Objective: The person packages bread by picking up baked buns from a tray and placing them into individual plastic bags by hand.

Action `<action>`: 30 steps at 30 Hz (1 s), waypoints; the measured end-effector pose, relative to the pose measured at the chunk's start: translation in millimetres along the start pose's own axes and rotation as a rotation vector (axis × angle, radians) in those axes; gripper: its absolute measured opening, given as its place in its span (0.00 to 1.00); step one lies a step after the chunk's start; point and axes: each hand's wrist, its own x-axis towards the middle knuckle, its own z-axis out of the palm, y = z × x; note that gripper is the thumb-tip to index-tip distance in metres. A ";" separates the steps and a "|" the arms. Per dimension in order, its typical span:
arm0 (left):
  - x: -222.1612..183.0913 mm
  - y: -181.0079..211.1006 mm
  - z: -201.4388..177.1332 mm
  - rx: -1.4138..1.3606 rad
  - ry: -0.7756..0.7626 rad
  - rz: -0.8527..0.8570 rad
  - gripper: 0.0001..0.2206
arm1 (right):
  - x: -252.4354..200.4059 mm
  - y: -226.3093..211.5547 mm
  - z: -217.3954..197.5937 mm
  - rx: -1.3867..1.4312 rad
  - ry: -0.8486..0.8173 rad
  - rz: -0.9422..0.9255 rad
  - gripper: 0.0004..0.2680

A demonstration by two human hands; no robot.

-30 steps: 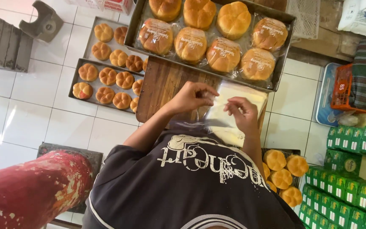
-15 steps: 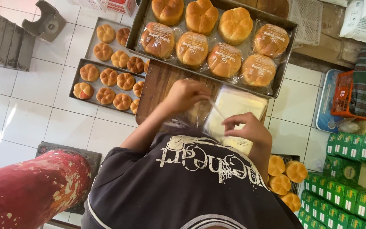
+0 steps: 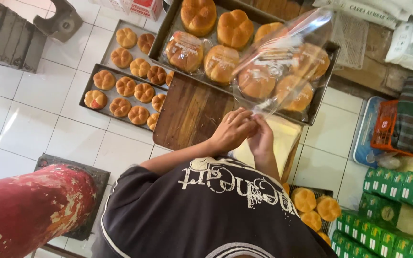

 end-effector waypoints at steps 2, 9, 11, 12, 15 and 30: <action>-6.3 -14.1 4.9 -0.054 0.036 -0.031 0.18 | -0.8 1.8 18.8 0.068 -0.040 0.084 0.07; -7.6 -48.9 -22.9 -0.217 0.112 -0.149 0.23 | -1.5 15.9 39.3 0.208 -0.110 0.394 0.13; -27.3 -72.6 -7.2 -0.213 0.193 -0.241 0.17 | 2.7 1.2 55.2 0.124 -0.157 0.438 0.13; -36.5 -85.4 0.3 -0.213 0.271 -0.333 0.13 | 5.4 -6.0 63.6 0.042 -0.201 0.478 0.14; -34.4 -99.5 -17.6 -0.097 0.329 -0.440 0.09 | 33.6 -10.9 36.2 -0.108 -0.203 0.460 0.12; -35.2 -93.5 -76.1 -0.013 0.072 -0.820 0.29 | 405.8 -69.0 -192.6 -1.447 0.591 -0.665 0.17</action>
